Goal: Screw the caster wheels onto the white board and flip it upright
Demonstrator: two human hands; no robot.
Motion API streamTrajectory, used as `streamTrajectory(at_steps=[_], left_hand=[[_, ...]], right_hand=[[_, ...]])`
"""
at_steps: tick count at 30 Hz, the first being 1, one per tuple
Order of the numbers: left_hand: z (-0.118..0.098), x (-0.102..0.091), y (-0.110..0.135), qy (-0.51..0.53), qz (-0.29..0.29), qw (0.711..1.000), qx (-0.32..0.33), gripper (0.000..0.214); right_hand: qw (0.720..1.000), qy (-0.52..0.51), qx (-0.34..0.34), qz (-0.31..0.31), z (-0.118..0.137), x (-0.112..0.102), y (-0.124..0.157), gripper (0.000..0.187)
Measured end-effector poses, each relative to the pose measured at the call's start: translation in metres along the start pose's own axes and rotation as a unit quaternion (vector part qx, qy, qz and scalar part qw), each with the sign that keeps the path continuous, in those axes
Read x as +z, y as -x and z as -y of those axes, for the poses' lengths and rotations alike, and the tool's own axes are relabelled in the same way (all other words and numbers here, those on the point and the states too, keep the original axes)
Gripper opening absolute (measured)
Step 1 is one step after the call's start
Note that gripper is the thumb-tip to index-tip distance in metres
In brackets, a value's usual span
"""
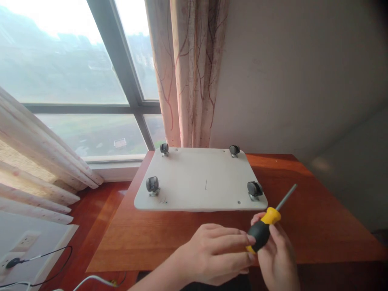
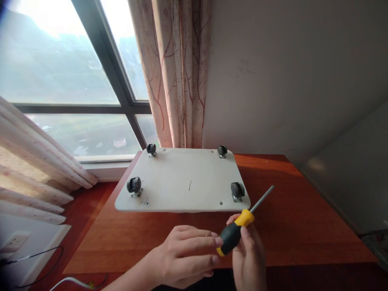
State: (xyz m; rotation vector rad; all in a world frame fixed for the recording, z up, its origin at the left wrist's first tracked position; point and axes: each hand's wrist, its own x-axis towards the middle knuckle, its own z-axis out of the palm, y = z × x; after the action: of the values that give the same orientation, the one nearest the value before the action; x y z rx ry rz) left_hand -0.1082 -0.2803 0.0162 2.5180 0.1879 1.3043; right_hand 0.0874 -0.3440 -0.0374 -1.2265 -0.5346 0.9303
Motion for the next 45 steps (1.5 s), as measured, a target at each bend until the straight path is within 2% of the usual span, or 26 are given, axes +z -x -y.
streamTrajectory(at_steps=[2,4,7,10,13,17,20,23,26,29,34,37,40,45], left_hand=[[0.003,-0.007,0.009,-0.006,-0.01,0.999,-0.044,0.037],[0.009,-0.021,0.023,-0.031,-0.046,0.993,-0.106,0.044],[0.016,-0.047,0.047,-0.03,-0.112,0.968,-0.222,0.041],[0.015,-0.074,0.07,-0.031,-0.168,0.92,-0.354,0.029],[0.009,-0.098,0.089,-0.055,-0.229,0.86,-0.453,0.024],[0.005,-0.122,0.101,-0.083,-0.311,0.807,-0.495,0.032],[0.008,-0.133,0.102,-0.113,-0.346,0.782,-0.506,0.035],[0.011,-0.139,0.103,-0.128,-0.367,0.766,-0.512,0.036],[0.016,-0.143,0.107,-0.133,-0.38,0.752,-0.522,0.036],[0.024,-0.149,0.116,-0.129,-0.377,0.742,-0.538,0.036],[0.05,-0.164,0.138,-0.082,-0.363,0.721,-0.584,0.042],[0.068,-0.17,0.144,-0.04,-0.354,0.708,-0.61,0.051],[0.088,-0.175,0.136,0.01,-0.321,0.701,-0.637,0.062],[0.128,-0.185,0.114,0.074,-0.291,0.703,-0.645,0.064]], right_hand=[[0.997,0.053,-0.028,-0.058,0.007,-0.022,-0.023,0.042],[0.98,0.181,-0.046,-0.067,0.007,-0.05,-0.048,0.05],[0.913,0.406,-0.012,-0.018,-0.007,-0.09,-0.082,0.051],[0.848,0.53,-0.019,0.016,-0.03,-0.112,-0.101,0.049],[0.787,0.612,-0.077,0.035,-0.046,-0.115,-0.108,0.047],[0.729,0.669,-0.137,0.058,-0.049,-0.107,-0.119,0.042],[0.704,0.69,-0.155,0.066,-0.046,-0.097,-0.13,0.037],[0.694,0.701,-0.146,0.075,-0.043,-0.085,-0.139,0.033],[0.698,0.7,-0.127,0.082,-0.04,-0.076,-0.143,0.031],[0.725,0.678,-0.082,0.089,-0.035,-0.073,-0.147,0.032],[0.792,0.604,-0.053,0.068,-0.027,-0.082,-0.156,0.027],[0.857,0.514,-0.03,0.039,-0.023,-0.086,-0.164,0.03],[0.902,0.43,-0.005,0.038,-0.016,-0.083,-0.176,0.04],[0.94,0.331,0.019,0.082,-0.004,-0.065,-0.202,0.054]])
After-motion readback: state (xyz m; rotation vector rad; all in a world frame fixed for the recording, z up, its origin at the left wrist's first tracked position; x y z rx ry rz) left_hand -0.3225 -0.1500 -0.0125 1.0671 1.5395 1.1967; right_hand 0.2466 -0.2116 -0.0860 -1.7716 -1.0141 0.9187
